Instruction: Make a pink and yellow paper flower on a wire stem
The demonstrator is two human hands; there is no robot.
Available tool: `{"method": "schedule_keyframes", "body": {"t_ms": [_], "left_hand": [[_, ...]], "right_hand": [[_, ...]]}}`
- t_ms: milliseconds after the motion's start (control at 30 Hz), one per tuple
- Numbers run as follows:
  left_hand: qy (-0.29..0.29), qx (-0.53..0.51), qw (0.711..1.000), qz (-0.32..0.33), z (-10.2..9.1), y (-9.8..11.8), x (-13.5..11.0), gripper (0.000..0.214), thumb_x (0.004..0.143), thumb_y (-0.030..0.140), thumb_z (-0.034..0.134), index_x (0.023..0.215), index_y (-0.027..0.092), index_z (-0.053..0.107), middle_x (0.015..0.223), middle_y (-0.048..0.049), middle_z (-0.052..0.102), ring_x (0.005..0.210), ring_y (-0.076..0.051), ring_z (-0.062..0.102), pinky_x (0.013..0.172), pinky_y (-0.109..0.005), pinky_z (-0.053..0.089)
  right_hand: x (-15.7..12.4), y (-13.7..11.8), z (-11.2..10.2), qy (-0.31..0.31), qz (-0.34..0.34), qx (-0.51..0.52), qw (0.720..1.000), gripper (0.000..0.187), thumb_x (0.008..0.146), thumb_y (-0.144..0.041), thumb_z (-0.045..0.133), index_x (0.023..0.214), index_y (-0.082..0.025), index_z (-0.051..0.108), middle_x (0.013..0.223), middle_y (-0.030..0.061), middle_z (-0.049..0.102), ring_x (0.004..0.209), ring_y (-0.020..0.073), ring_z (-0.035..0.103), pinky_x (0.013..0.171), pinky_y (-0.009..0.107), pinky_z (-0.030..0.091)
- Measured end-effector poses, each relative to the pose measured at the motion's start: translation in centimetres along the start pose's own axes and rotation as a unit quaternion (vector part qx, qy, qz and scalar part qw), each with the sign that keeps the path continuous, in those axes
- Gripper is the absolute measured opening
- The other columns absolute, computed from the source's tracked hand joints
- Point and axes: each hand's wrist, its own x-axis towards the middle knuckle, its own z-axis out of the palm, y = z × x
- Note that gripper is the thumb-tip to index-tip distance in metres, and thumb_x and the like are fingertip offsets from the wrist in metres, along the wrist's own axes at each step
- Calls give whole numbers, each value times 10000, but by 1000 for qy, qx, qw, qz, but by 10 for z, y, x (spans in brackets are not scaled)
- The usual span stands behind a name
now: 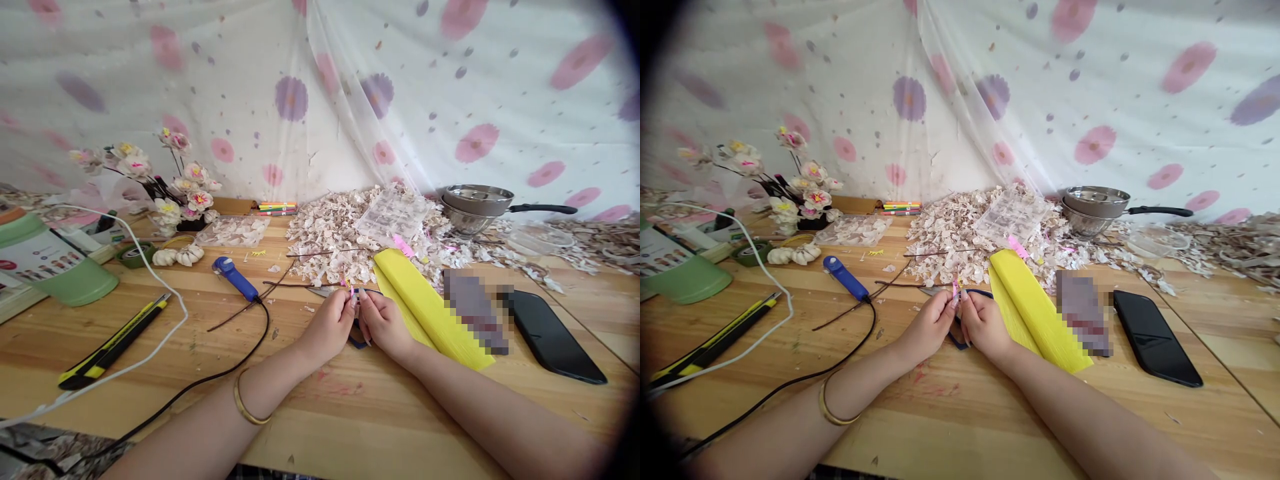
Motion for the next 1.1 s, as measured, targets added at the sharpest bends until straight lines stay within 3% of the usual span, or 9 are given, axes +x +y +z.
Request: {"method": "schedule_keyframes", "body": {"t_ms": [133, 267, 400, 500, 600, 700, 800, 933, 1100], "left_hand": [[6, -5, 1000, 3, -1, -3, 1, 235, 986, 342, 367, 954, 192, 546, 925, -72, 620, 889, -209, 582, 834, -357, 480], [7, -40, 999, 10, -2, -3, 2, 275, 979, 387, 395, 943, 177, 569, 905, -75, 628, 875, -205, 583, 820, -344, 482], [16, -99, 995, -23, -6, 1, 2, 306, 936, 435, 482, 859, 168, 610, 768, -32, 592, 707, -162, 554, 656, -278, 465], [55, -145, 987, -42, -10, 6, 3, 333, 889, 471, 548, 814, 161, 642, 737, -11, 545, 597, -125, 478, 549, -255, 409], [83, -164, 983, -27, -14, 11, 3, 386, 878, 467, 570, 641, 165, 609, 781, -31, 546, 675, -141, 508, 607, -270, 435], [75, -147, 986, 18, -17, 15, 2, 442, 911, 416, 538, 541, 175, 556, 811, -49, 566, 817, -180, 559, 763, -303, 476], [61, -121, 989, 57, -16, 16, 0, 426, 928, 384, 510, 569, 172, 599, 891, -64, 583, 912, -201, 582, 881, -335, 476], [51, -115, 991, 54, -13, 11, 0, 365, 925, 368, 507, 675, 166, 680, 982, -82, 600, 1018, -224, 592, 985, -370, 448], [55, -149, 987, 25, -14, 8, 2, 274, 895, 364, 552, 952, 167, 735, 988, -81, 586, 931, -206, 603, 847, -344, 513]], "right_hand": [[2, -1, -3, 14, 0, 23, 1000, 617, 882, -727, 427, 505, -240, 427, 383, -5, 490, 373, 121, 417, 450, 277, 377], [2, 0, -6, 17, -3, 67, 998, 583, 877, -748, 398, 605, -237, 466, 442, -12, 511, 389, 125, 412, 427, 275, 353], [1, 1, -7, 2, -4, 90, 996, 532, 853, -736, 477, 701, -227, 497, 505, -22, 528, 421, 121, 422, 421, 260, 339], [0, 0, -7, -12, -6, 105, 994, 481, 824, -686, 585, 736, -221, 499, 555, -27, 538, 462, 112, 438, 437, 242, 353], [1, -4, -5, -27, -8, 126, 992, 472, 770, -663, 667, 774, -227, 485, 596, -38, 542, 483, 104, 452, 438, 223, 364], [2, -5, -4, -47, -5, 145, 988, 489, 726, -657, 710, 853, -227, 514, 627, -39, 578, 466, 98, 458, 425, 216, 368], [3, -4, -4, -54, 0, 149, 987, 492, 724, -665, 703, 858, -208, 578, 577, -31, 598, 433, 98, 457, 415, 221, 356], [3, -2, -4, -41, -7, 143, 989, 464, 760, -647, 681, 724, -188, 628, 518, -16, 596, 411, 88, 433, 415, 228, 334], [1, -4, -5, -22, -15, 135, 990, 440, 750, -630, 702, 711, -195, 647, 507, -19, 596, 421, 98, 438, 418, 241, 331]]}}
